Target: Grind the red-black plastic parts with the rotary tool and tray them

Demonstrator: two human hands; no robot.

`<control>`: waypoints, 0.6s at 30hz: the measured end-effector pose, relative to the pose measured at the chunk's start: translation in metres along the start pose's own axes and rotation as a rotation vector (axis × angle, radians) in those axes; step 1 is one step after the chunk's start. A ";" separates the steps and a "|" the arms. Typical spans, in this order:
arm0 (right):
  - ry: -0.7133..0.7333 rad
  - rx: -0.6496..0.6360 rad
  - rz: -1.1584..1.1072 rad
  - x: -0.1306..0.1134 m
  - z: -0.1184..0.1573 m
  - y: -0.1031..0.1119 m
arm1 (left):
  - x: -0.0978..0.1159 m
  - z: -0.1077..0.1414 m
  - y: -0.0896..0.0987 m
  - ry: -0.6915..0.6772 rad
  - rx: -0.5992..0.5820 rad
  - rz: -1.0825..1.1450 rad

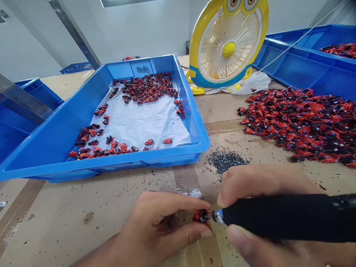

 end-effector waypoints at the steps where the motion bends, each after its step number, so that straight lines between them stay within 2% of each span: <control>1: 0.000 -0.003 -0.013 0.000 -0.001 -0.002 | -0.001 0.000 0.000 0.005 -0.001 -0.005; 4: 0.017 -0.009 -0.083 0.002 -0.001 -0.010 | -0.001 0.000 0.000 -0.002 0.001 -0.010; 8: 0.044 0.108 -0.197 0.008 -0.001 -0.006 | -0.003 0.000 -0.002 0.018 -0.011 0.019; 13: 0.064 -0.036 -0.199 0.010 -0.003 -0.012 | -0.001 0.001 -0.001 0.003 0.002 0.014; 15: 0.042 -0.072 -0.225 0.014 0.001 -0.025 | 0.000 -0.001 0.001 -0.006 0.023 0.023; 18: -0.048 -0.257 -0.277 0.023 0.015 -0.074 | 0.003 -0.002 -0.002 -0.042 0.030 0.031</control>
Point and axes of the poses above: each hand's wrist, its own z-axis away from the middle knuckle, its own y-axis out of the back of the hand, x = y × z, the point moved 8 cm from there along -z, towards the middle knuckle, and after that the axes turned 4 degrees about -y, right-handed, at the moved point
